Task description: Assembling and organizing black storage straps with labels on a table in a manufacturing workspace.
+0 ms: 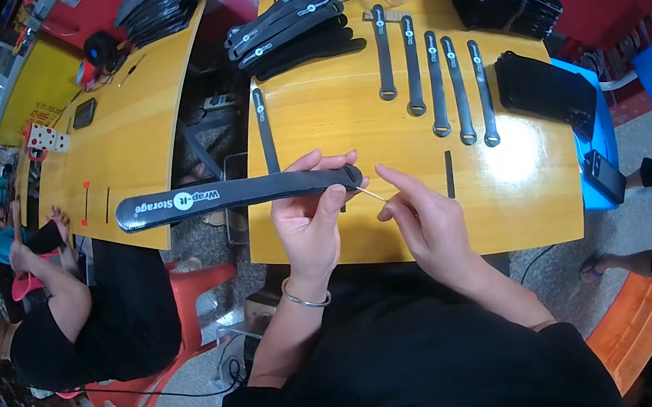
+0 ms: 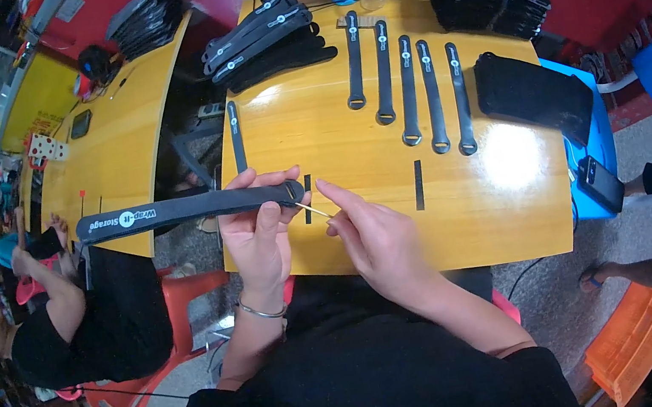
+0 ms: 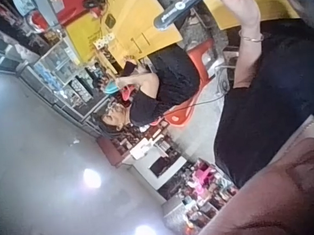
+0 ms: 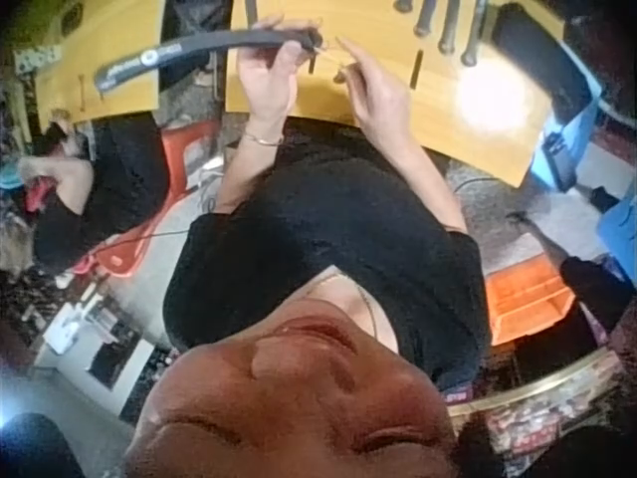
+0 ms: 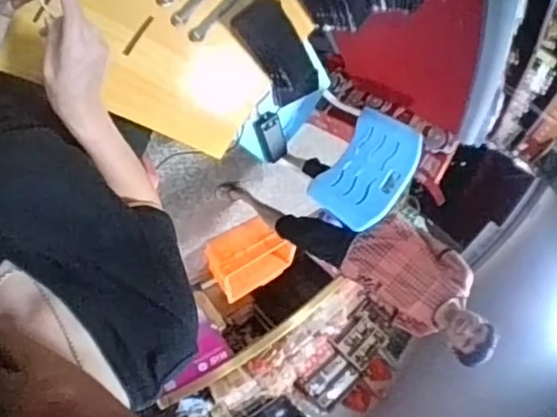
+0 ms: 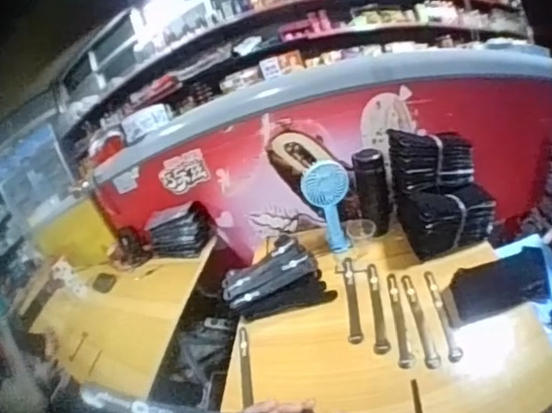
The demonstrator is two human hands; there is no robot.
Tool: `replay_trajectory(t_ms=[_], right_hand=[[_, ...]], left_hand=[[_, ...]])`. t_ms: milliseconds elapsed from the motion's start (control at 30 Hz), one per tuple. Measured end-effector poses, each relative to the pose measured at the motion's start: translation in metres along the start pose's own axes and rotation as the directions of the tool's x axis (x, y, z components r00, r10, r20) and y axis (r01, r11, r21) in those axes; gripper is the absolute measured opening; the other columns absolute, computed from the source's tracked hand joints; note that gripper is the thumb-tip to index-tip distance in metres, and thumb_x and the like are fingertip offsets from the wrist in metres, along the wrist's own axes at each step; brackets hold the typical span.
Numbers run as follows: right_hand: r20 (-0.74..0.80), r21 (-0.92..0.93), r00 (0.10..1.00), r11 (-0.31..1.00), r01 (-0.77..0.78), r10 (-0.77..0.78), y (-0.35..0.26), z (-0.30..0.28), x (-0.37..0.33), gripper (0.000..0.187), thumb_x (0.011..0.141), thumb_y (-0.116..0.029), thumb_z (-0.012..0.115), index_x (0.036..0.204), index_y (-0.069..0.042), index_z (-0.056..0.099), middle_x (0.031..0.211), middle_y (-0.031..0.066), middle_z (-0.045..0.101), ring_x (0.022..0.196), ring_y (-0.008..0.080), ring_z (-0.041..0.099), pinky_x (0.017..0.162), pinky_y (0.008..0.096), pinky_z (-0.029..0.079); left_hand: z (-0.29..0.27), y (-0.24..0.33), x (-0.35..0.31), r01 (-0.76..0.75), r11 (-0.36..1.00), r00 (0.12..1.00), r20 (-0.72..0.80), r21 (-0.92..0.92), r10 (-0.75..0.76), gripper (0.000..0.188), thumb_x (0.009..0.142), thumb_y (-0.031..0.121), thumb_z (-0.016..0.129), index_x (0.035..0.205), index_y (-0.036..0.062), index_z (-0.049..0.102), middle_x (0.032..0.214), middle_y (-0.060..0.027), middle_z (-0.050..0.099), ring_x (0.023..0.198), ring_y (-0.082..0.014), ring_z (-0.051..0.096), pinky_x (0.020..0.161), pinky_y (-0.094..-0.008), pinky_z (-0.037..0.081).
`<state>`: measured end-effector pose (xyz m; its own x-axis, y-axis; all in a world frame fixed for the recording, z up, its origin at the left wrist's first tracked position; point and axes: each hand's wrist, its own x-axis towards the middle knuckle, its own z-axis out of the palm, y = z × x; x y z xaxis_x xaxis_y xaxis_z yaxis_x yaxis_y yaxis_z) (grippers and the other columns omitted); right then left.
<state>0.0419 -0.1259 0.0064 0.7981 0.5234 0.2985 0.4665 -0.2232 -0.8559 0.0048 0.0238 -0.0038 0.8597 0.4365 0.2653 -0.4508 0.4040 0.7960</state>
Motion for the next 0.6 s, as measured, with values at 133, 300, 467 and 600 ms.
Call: replay_trajectory(t_ms=[133, 300, 467, 600], right_hand=[[-0.006, 0.004, 1.000, 1.000, -0.020, 0.020, 0.0012, -0.0012, -0.0009, 0.048, 0.082, 0.002, 0.060, 0.127, -0.007, 0.048, 0.074, 0.0107, 0.063, 0.067, 0.0242, 0.063, 0.061, 0.0326, 0.049], [-0.037, -0.023, 0.999, 0.999, -0.029, 0.028, 0.0009, -0.0021, -0.0015, 0.051, 0.082, 0.000, 0.061, 0.130, -0.007, 0.045, 0.073, 0.0093, 0.064, 0.065, 0.0235, 0.064, 0.059, 0.0313, 0.049], [0.001, 0.010, 0.997, 0.997, -0.082, 0.082, -0.0051, -0.0031, -0.0007, 0.048, 0.086, 0.002, 0.056, 0.131, -0.003, 0.041, 0.071, 0.0122, 0.065, 0.062, 0.0202, 0.065, 0.055, 0.0250, 0.047], [-0.032, 0.041, 0.993, 0.993, -0.113, 0.114, -0.0043, -0.0012, 0.0006, 0.051, 0.083, 0.001, 0.059, 0.131, -0.006, 0.043, 0.066, 0.0100, 0.063, 0.058, 0.0212, 0.064, 0.053, 0.0290, 0.049]], left_hand=[[0.0016, -0.0016, 0.0010, -0.010, 1.000, 1.000, 0.018, 0.003, 0.010, 0.037, 0.085, -0.002, 0.060, 0.119, -0.0002, 0.048, 0.108, -0.0164, 0.059, 0.108, -0.0327, 0.057, 0.084, -0.0430, 0.055], [0.0023, -0.0021, -0.0002, -0.018, 1.000, 1.000, 0.023, 0.003, 0.018, 0.038, 0.083, -0.005, 0.060, 0.119, -0.0003, 0.048, 0.108, -0.0167, 0.059, 0.109, -0.0329, 0.056, 0.086, -0.0438, 0.054], [0.0004, 0.0017, -0.0011, -0.128, 0.932, 0.992, 0.059, 0.338, 0.115, 0.035, 0.079, -0.007, 0.064, 0.112, -0.0015, 0.052, 0.108, -0.0165, 0.059, 0.110, -0.0310, 0.055, 0.088, -0.0384, 0.052], [0.0048, 0.0042, 0.0026, -0.297, 0.772, 0.955, 0.165, 0.562, 0.248, 0.031, 0.075, -0.006, 0.068, 0.104, -0.0010, 0.058, 0.105, -0.0173, 0.060, 0.106, -0.0307, 0.059, 0.087, -0.0344, 0.050]])
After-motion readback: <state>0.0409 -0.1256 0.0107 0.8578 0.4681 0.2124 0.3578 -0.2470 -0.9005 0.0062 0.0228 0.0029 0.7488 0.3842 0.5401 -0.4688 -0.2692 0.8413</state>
